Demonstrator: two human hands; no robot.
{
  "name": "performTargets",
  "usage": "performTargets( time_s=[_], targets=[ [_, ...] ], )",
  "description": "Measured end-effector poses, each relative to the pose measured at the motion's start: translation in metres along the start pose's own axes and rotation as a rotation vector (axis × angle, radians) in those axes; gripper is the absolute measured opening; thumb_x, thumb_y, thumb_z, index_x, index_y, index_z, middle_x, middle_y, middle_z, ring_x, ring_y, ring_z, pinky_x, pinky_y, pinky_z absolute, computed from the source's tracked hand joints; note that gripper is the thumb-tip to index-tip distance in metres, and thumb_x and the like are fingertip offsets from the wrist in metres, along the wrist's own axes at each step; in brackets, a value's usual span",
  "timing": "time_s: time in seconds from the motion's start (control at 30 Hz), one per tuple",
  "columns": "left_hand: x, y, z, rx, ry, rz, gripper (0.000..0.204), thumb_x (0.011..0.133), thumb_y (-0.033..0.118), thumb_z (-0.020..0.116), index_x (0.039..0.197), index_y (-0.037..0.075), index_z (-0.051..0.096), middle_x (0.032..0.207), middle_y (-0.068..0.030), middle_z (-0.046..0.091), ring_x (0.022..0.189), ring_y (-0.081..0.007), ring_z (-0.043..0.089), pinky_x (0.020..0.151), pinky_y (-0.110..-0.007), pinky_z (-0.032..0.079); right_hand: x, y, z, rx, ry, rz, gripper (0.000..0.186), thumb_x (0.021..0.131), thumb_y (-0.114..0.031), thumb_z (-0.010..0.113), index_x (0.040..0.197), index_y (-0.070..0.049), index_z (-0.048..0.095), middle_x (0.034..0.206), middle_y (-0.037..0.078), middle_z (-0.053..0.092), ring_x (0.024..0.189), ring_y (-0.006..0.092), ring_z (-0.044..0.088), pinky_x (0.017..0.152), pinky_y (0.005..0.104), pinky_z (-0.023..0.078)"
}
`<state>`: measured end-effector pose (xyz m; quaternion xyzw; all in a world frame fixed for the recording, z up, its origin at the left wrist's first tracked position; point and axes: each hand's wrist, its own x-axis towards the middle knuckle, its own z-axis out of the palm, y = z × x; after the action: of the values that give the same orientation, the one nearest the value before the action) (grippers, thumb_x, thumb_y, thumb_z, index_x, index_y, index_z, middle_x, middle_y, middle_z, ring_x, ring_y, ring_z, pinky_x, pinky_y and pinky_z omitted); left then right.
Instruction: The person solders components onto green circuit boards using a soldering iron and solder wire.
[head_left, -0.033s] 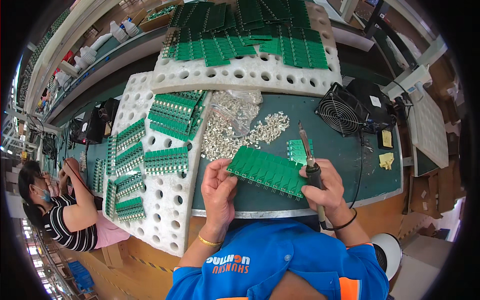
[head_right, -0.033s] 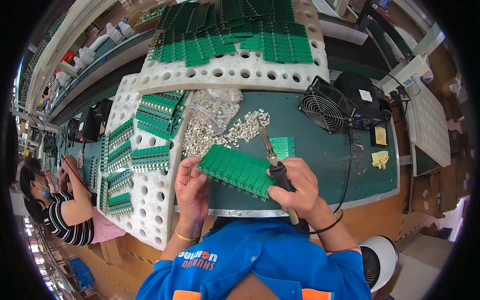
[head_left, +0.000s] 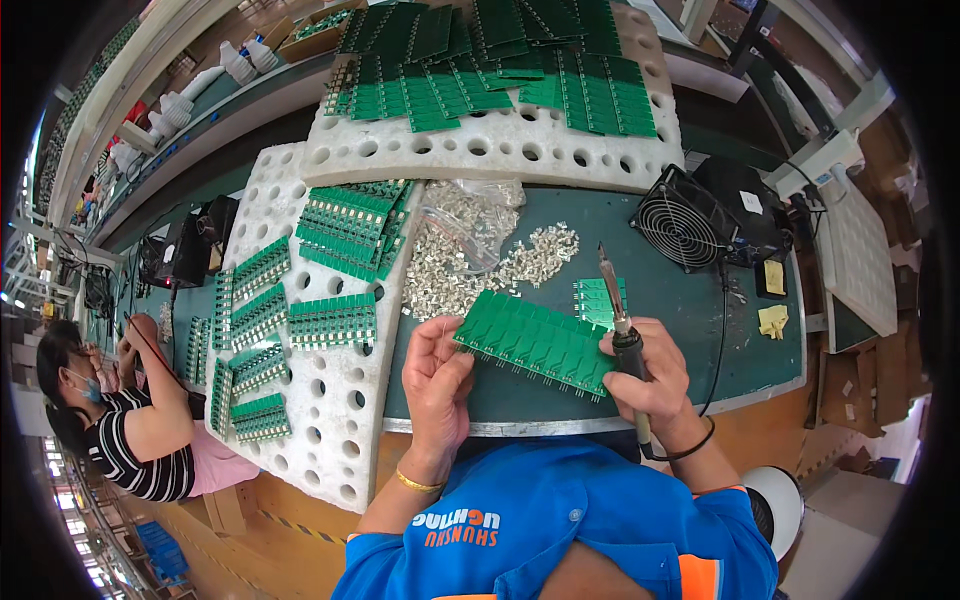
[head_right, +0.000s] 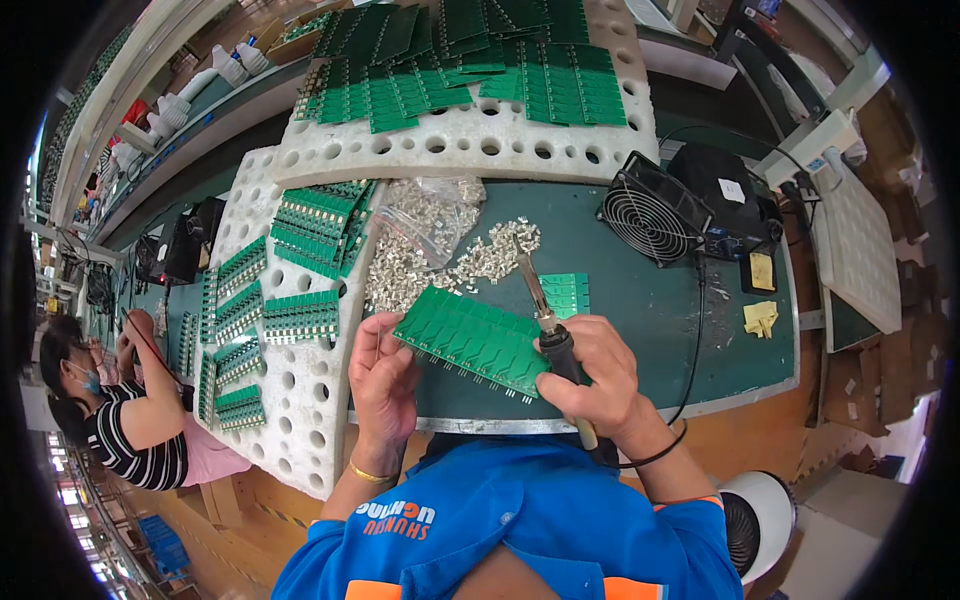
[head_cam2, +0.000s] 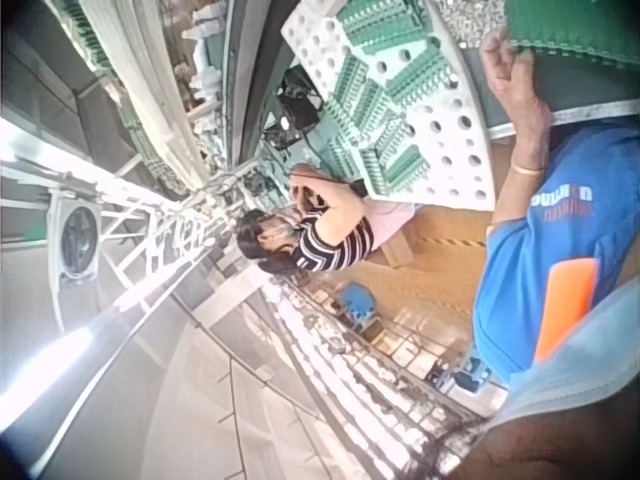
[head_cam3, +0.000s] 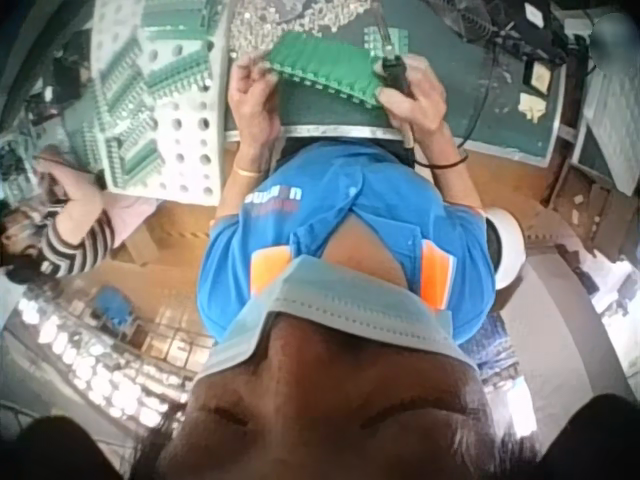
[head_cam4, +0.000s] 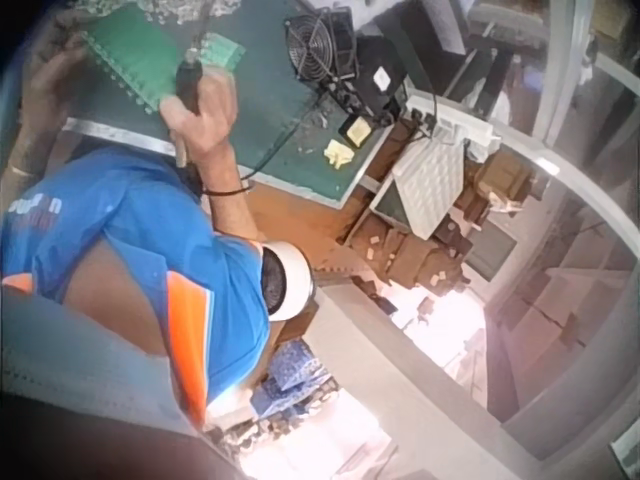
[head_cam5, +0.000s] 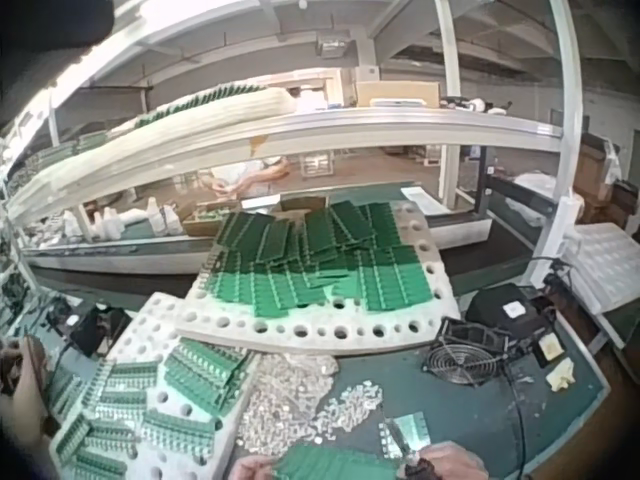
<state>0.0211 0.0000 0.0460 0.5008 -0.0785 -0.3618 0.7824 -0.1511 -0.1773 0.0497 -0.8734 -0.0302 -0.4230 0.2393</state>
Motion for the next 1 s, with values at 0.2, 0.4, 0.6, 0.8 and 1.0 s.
performTargets(
  time_s=[0.2,0.4,0.6,0.8,1.0],
  targets=[
    [0.005,-0.006,-0.005,-0.048,-0.055,0.046,0.024,0.099,0.008,0.057,0.122,0.006,0.054,0.066,0.0076,0.045,0.048,-0.0003,0.029,0.045,-0.019,0.02,-0.004,0.002,-0.002,-0.005,0.002,-0.003,0.028,0.065,-0.006,0.077,0.091,-0.012,0.066,0.101,0.014,0.068,0.089,0.0333,0.067,0.076,0.0459,0.057],
    [0.008,-0.01,-0.006,0.005,0.014,0.038,0.017,0.102,0.012,0.057,0.118,0.007,0.056,0.061,0.0094,0.039,0.046,-0.0004,0.026,0.043,-0.02,0.019,-0.007,0.008,0.004,-0.003,0.026,0.03,0.031,0.065,-0.007,0.076,0.094,-0.01,0.066,0.1,0.015,0.067,0.09,0.0347,0.067,0.077,0.045,0.058],
    [0.009,-0.009,-0.006,-0.002,0.003,0.032,0.017,0.101,0.009,0.056,0.118,0.006,0.056,0.062,0.0088,0.041,0.045,-0.0002,0.026,0.042,-0.019,0.019,-0.008,0.006,0.006,0.006,0.087,0.057,0.04,0.062,0.001,0.079,0.097,-0.01,0.064,0.101,0.015,0.067,0.091,0.0354,0.067,0.076,0.0427,0.058],
    [0.008,-0.011,-0.006,0.008,0.003,0.043,0.02,0.101,0.01,0.058,0.12,0.005,0.056,0.062,0.0088,0.041,0.045,-0.0001,0.026,0.042,-0.019,0.019,-0.01,0.007,0.006,-0.006,0.085,0.082,0.045,0.061,0.005,0.081,0.099,-0.01,0.063,0.1,0.015,0.066,0.09,0.0364,0.067,0.074,0.0416,0.058],
    [0.008,-0.01,-0.008,0.01,-0.003,0.029,0.026,0.1,0.012,0.061,0.124,0.003,0.058,0.065,0.0087,0.045,0.046,0.0001,0.027,0.043,-0.02,0.02,-0.014,0.009,0.005,-0.038,0.066,0.053,0.039,0.066,0.003,0.079,0.098,-0.011,0.061,0.104,0.015,0.067,0.09,0.0356,0.068,0.074,0.045,0.059]
  ],
)
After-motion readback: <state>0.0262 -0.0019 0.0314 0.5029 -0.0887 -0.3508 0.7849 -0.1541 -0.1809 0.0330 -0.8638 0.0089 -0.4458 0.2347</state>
